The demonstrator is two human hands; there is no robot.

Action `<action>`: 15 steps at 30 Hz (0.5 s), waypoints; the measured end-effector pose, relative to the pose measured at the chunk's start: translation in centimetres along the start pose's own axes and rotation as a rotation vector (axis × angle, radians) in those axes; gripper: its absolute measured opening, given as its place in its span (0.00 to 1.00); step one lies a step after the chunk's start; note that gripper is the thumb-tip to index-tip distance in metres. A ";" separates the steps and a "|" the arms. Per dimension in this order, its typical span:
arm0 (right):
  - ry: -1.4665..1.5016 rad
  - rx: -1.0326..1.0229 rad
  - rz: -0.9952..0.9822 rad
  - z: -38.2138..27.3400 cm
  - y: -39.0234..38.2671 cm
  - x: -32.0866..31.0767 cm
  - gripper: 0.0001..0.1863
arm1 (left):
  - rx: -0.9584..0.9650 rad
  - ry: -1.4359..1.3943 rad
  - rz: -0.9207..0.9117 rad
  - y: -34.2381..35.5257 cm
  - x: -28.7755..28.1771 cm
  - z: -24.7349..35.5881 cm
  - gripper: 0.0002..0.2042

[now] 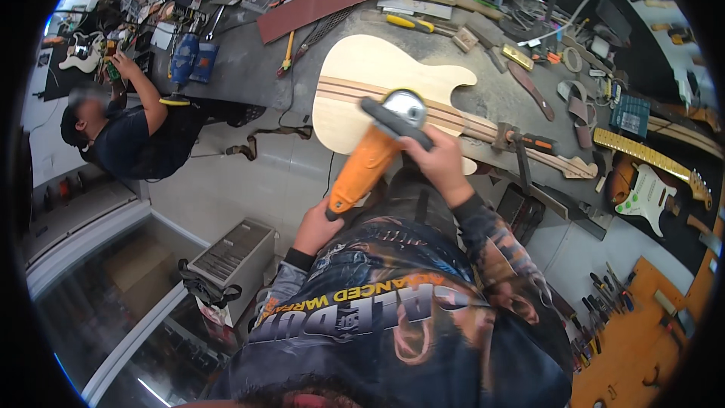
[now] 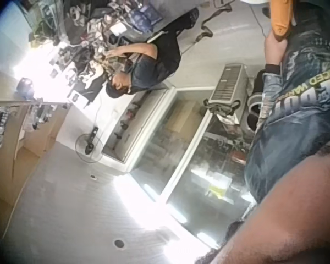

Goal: The person sands the back of a light-colored guitar body using an electric sander, moving the tool across the surface, and then wipes the sanded area by hand.

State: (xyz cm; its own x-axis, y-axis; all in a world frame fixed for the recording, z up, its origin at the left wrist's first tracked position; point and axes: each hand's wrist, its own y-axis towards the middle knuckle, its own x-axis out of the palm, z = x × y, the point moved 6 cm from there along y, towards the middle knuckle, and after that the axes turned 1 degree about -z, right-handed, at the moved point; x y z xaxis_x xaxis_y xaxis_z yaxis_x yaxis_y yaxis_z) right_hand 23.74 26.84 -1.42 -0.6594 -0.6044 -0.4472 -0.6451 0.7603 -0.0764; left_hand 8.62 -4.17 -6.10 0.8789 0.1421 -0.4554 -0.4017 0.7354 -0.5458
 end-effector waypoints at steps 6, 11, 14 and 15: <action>-0.120 -0.307 -0.158 -5.0 7.1 8.5 0.31 | -0.306 -0.220 0.206 -2.3 0.3 -5.8 0.19; -0.092 -0.366 -0.149 -5.3 7.3 8.9 0.32 | -0.448 -0.312 0.252 -3.3 0.6 -5.1 0.13; -0.059 -0.369 -0.058 -3.3 6.0 5.5 0.32 | -0.428 -0.241 0.230 -2.3 1.5 -3.8 0.12; -0.081 -0.368 -0.020 -2.3 5.7 3.7 0.32 | -0.395 -0.197 0.204 -1.7 2.1 -3.0 0.13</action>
State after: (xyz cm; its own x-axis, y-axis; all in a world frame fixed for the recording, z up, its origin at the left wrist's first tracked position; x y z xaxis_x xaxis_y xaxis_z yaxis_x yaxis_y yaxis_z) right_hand 16.70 28.40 -1.48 -0.6220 -0.5863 -0.5189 -0.7629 0.6030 0.2332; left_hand 10.37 -7.09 -8.27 0.7888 0.4076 -0.4601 -0.6043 0.3769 -0.7020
